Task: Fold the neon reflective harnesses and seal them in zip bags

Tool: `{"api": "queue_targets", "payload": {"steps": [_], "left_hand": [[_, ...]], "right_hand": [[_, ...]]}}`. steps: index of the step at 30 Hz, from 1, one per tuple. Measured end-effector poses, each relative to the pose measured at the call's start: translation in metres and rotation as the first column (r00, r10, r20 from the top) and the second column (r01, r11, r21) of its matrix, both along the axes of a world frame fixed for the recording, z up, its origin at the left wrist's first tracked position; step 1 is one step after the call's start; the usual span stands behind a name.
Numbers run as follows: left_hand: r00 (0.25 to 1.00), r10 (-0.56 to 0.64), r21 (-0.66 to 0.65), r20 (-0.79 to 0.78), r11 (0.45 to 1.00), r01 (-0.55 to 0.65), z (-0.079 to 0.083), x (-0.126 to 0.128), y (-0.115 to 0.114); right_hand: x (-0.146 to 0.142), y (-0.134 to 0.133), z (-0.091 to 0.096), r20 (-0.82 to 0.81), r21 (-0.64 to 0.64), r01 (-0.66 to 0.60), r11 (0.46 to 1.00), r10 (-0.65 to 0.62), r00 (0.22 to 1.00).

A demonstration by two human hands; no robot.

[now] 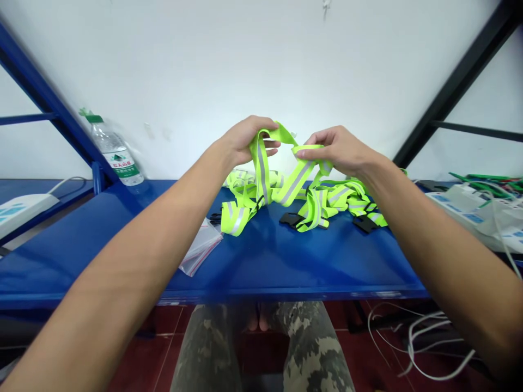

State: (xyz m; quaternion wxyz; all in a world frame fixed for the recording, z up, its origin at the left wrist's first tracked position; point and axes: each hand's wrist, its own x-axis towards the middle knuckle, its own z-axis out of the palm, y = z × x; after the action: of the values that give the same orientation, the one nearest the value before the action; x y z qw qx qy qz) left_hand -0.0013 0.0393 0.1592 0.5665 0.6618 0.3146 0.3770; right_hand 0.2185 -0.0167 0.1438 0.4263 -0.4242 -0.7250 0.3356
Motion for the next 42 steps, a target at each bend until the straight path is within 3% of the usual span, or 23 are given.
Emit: {"api": "queue_targets", "payload": {"steps": [4, 7, 11, 16, 20, 22, 25, 27, 28, 29, 31, 34, 36, 38, 39, 42], "left_hand": [[0.969, 0.245, 0.051, 0.017, 0.968, -0.246, -0.006, 0.005, 0.012], [0.935, 0.353, 0.12, 0.011, 0.928, -0.352, -0.007, 0.008, 0.016], [0.943, 0.332, 0.187, -0.006, 0.927, -0.325, 0.002, 0.01, 0.011], [0.933, 0.352, 0.26, 0.079, 0.896, -0.36, 0.017, 0.011, -0.007], [0.958, 0.28, 0.297, 0.061, 0.911, -0.285, 0.019, 0.015, -0.014], [0.971, 0.236, 0.324, 0.041, 0.916, -0.237, 0.019, 0.012, -0.012], [0.966, 0.255, 0.404, -0.032, 0.888, -0.221, 0.022, -0.002, -0.007], [0.945, 0.297, 0.462, -0.134, 0.863, -0.206, 0.024, -0.015, -0.002], [0.931, 0.313, 0.484, -0.187, 0.854, -0.19, 0.025, -0.02, 0.001], [0.917, 0.328, 0.501, -0.228, 0.847, -0.179, 0.026, -0.025, 0.003], [0.895, 0.362, 0.527, -0.262, 0.83, -0.181, 0.024, -0.03, 0.007], [0.892, 0.407, 0.575, -0.198, 0.785, -0.23, 0.019, -0.032, 0.01], [0.875, 0.475, 0.628, -0.094, 0.71, -0.318, 0.015, -0.033, 0.009], [0.842, 0.539, 0.648, -0.02, 0.648, -0.399, 0.012, -0.035, 0.008], [0.842, 0.538, 0.635, -0.031, 0.661, -0.399, 0.011, -0.036, 0.007], [0.905, 0.387, 0.523, -0.174, 0.815, -0.248, 0.011, -0.034, 0.002]], "right_hand": [[-0.01, -0.014, 0.004, 0.253, 0.223, 0.045, 0.974, -0.102, 0.962], [-0.02, -0.023, 0.0, 0.304, 0.304, 0.06, 0.951, -0.156, 0.94], [-0.024, -0.025, -0.008, 0.283, 0.167, -0.067, 0.984, 0.017, 0.959], [-0.015, -0.01, -0.018, -0.07, 0.206, 0.17, 0.964, -0.159, 0.985], [-0.019, 0.003, -0.03, -0.088, 0.049, -0.015, 0.999, 0.019, 0.996], [-0.019, 0.014, -0.033, -0.101, -0.004, -0.035, 0.999, 0.035, 0.994], [-0.006, 0.035, -0.026, -0.165, 0.148, 0.212, 0.966, -0.187, 0.968], [0.006, 0.048, -0.013, -0.263, 0.331, 0.437, 0.836, -0.363, 0.894], [0.012, 0.053, -0.004, -0.299, 0.396, 0.473, 0.787, -0.376, 0.877], [0.016, 0.056, 0.006, -0.319, 0.419, 0.472, 0.776, -0.361, 0.876], [0.018, 0.056, 0.023, -0.384, 0.368, 0.486, 0.793, -0.346, 0.856], [0.013, 0.046, 0.041, -0.444, 0.21, 0.395, 0.894, -0.273, 0.854], [0.011, 0.034, 0.044, -0.391, 0.189, 0.241, 0.952, -0.152, 0.908], [0.013, 0.022, 0.043, -0.3, 0.201, 0.096, 0.975, -0.032, 0.953], [0.014, 0.017, 0.041, -0.261, 0.19, 0.036, 0.981, 0.016, 0.965], [0.015, 0.011, 0.036, -0.19, 0.081, -0.072, 0.994, 0.086, 0.978]]}}
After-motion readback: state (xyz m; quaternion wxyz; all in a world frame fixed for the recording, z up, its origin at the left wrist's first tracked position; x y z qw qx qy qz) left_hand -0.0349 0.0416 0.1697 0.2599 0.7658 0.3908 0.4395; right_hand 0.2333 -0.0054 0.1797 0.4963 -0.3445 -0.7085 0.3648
